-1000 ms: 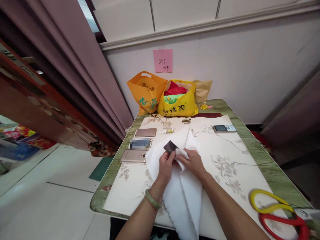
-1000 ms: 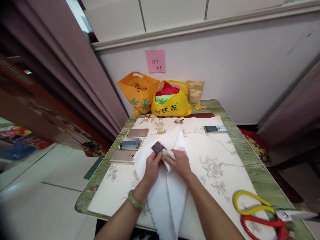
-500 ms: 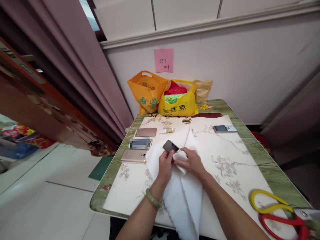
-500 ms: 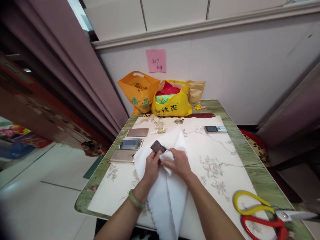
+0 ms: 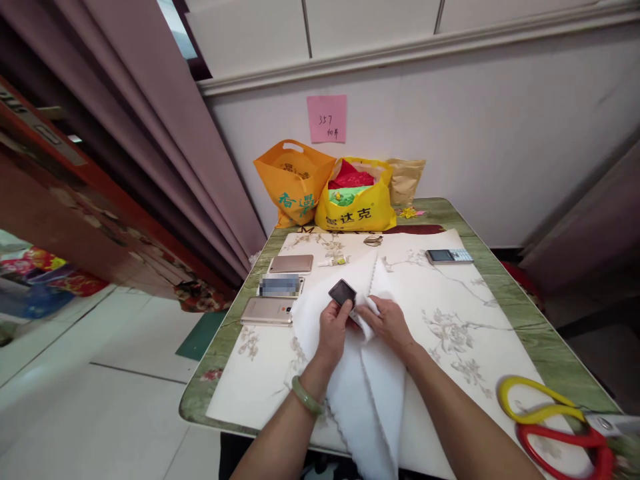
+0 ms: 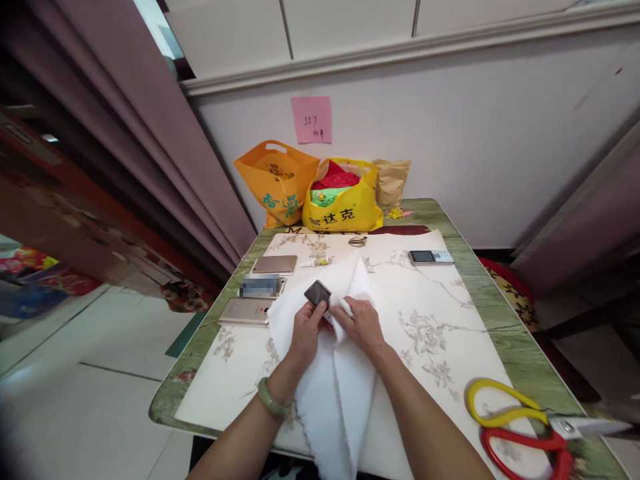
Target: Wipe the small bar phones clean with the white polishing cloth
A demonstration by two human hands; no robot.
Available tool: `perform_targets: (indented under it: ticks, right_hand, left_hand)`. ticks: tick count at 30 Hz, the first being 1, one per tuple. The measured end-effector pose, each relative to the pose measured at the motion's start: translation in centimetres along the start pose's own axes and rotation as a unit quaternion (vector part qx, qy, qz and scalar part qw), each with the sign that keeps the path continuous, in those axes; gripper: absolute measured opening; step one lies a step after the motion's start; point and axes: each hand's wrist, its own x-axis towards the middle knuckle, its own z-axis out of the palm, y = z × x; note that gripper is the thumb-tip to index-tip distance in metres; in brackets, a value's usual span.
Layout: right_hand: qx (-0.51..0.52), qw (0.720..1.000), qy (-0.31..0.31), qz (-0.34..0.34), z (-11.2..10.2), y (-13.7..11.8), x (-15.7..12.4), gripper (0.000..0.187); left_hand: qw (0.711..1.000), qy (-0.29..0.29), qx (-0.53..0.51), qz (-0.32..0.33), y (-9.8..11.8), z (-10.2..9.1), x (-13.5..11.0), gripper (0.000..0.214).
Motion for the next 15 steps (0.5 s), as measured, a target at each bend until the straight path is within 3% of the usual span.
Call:
perform_targets:
  ticks: [3, 10, 15]
  right_hand:
    - [0.008, 0.999, 0.031, 0.02, -0.06, -0.01, 0.07, 0.053]
    - [0.082, 0.996, 0.014, 0.045, -0.57, -0.77, -0.13, 0.037]
    - [0.211, 0.967, 0.084, 0.116, -0.77, -0.54, -0.22, 0.036]
  left_hand:
    - [1.0, -0.013, 0.013, -0.008, 0.12, 0.04, -0.09, 0.038]
    - [0.998, -0.054, 0.031, -0.004, 0.24, -0.12, -0.45, 0.035]
    - [0.999, 0.024, -0.022, 0.007, 0.49, 0.08, -0.4, 0.046]
